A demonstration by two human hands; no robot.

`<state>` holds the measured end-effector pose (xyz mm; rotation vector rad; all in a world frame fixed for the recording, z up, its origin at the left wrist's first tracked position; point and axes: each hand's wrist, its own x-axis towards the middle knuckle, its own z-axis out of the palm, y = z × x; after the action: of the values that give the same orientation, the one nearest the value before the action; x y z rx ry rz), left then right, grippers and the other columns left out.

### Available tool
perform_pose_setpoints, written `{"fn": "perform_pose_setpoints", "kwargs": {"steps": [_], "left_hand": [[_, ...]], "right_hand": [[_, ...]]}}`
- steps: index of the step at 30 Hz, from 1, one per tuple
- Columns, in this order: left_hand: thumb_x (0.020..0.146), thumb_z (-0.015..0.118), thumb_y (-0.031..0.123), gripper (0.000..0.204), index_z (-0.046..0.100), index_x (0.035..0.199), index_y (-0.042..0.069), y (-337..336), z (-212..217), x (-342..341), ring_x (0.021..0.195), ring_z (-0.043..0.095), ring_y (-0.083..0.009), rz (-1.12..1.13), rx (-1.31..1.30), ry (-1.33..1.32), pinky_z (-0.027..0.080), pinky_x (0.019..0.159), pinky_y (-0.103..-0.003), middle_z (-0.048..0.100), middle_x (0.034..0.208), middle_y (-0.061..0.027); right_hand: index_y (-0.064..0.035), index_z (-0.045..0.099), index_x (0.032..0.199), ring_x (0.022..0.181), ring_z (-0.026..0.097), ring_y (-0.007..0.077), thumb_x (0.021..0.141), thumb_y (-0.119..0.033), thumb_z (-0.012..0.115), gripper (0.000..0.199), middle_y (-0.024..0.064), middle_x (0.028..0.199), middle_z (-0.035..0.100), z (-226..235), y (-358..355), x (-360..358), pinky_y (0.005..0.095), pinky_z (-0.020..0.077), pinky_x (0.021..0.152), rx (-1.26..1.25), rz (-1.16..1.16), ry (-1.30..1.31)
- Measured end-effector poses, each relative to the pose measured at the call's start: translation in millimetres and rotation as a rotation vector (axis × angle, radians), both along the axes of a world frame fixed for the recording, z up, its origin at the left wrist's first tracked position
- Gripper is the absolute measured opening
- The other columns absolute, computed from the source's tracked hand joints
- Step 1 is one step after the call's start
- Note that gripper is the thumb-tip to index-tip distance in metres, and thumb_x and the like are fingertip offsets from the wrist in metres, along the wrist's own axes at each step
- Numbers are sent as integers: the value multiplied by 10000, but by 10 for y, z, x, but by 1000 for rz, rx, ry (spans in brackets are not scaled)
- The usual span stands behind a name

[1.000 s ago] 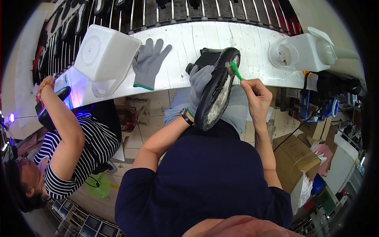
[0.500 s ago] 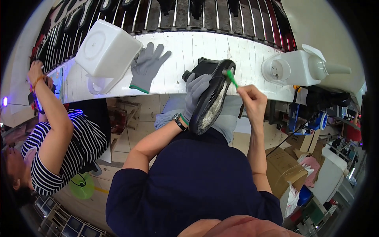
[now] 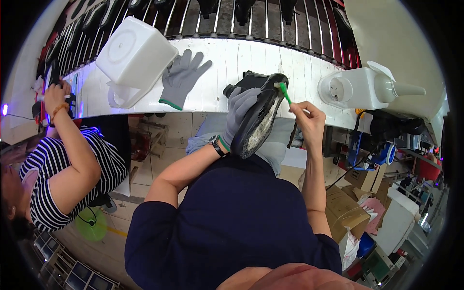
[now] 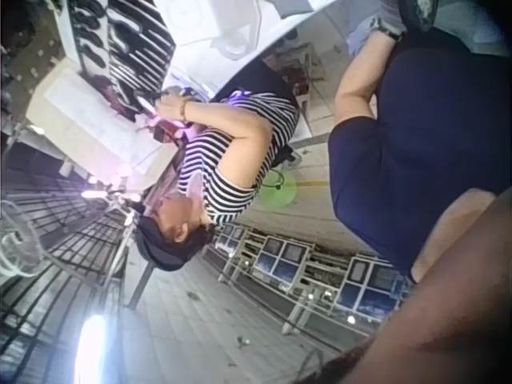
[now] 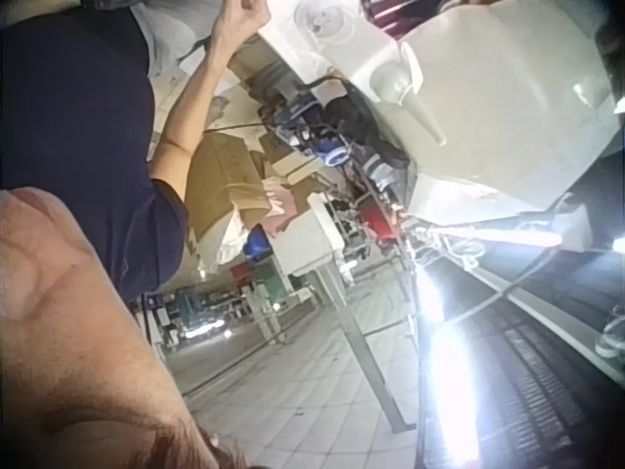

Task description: The recorder applies glue to the edges of shoe uppers using a small brush before placing them on a conveyor belt.

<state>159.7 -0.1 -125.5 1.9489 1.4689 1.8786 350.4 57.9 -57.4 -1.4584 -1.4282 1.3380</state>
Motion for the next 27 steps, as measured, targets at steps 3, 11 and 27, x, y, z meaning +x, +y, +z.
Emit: {"fn": "perform_pose_setpoints", "kwargs": {"steps": [3,11,27], "left_hand": [[753,760,110,680,394,1325,60,-9,90,-29,1163,547,-300,-28,-23,-18,347,1055,-479,546,1258,-137],[749,755,148,639,443,1300,59,38,197,-80,1133,555,-304,-60,-37,-40,406,975,-445,567,1242,-133],[746,764,160,615,469,1281,85,141,449,-113,1074,563,-267,-44,-33,34,430,917,-390,569,1219,-88]], "right_hand": [[16,694,818,542,349,3,858,-84,724,112,-72,604,495,214,-199,-53,200,220,479,-53,81,65],[51,697,836,675,584,104,786,29,738,68,75,775,664,584,-456,-210,219,417,575,205,260,27],[36,691,834,659,565,105,790,21,740,67,78,780,661,623,-328,-149,230,414,563,391,117,-121]]}}
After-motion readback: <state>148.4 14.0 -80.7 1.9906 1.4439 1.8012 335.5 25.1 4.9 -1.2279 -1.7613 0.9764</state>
